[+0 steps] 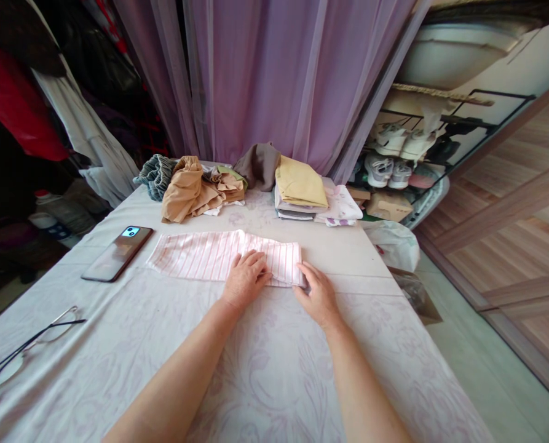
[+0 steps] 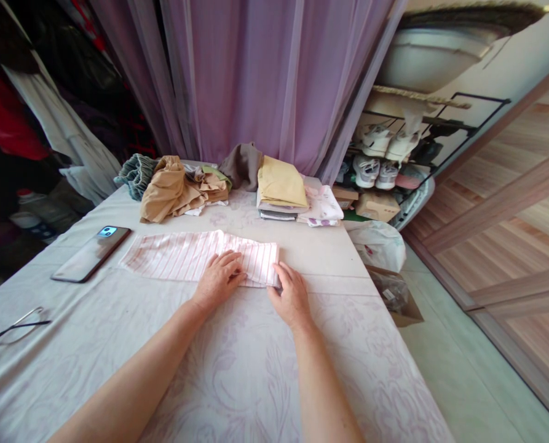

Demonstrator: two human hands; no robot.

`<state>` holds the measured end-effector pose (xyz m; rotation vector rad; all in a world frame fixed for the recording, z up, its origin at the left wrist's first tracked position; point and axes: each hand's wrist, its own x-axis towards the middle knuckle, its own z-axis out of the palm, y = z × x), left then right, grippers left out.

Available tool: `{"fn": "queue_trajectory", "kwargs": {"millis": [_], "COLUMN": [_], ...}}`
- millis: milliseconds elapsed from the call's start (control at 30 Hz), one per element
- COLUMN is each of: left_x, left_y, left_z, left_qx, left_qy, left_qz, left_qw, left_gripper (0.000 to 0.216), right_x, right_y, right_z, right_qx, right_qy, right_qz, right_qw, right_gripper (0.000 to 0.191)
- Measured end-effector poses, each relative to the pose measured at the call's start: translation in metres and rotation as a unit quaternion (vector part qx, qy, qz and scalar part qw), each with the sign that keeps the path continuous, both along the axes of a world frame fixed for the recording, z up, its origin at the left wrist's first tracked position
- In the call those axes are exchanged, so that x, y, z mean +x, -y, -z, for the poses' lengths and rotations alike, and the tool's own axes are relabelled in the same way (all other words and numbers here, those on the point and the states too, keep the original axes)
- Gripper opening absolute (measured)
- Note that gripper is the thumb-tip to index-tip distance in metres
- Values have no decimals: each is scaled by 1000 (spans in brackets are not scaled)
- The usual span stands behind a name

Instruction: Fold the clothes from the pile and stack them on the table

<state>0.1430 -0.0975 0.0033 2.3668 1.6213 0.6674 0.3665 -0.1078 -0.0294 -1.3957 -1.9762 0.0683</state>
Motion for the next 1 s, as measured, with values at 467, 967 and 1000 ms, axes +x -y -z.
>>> {"fn": "queue_trajectory", "kwargs": {"millis": [467, 967, 1000], "left_x": [-2, 0, 0], "left_y": [0, 0, 0], "left_z": [4, 4, 4], "left_qx": [8, 27, 26], "left_qy": [23, -32, -33], "left_qz": [-6, -10, -11], "left_qw": [1000, 999, 999], "left_gripper": [22, 30, 29], "right_x": [8, -45, -50], "right_y": [-70, -147, -148], "right_z": [-43, -73, -75], "right_qx": [-97, -302, -302], "right_qy": [-35, 128, 141], "right_qz": [-2, -156, -161], "right_qw": [995, 932, 929], "right_gripper": [28, 33, 34]}}
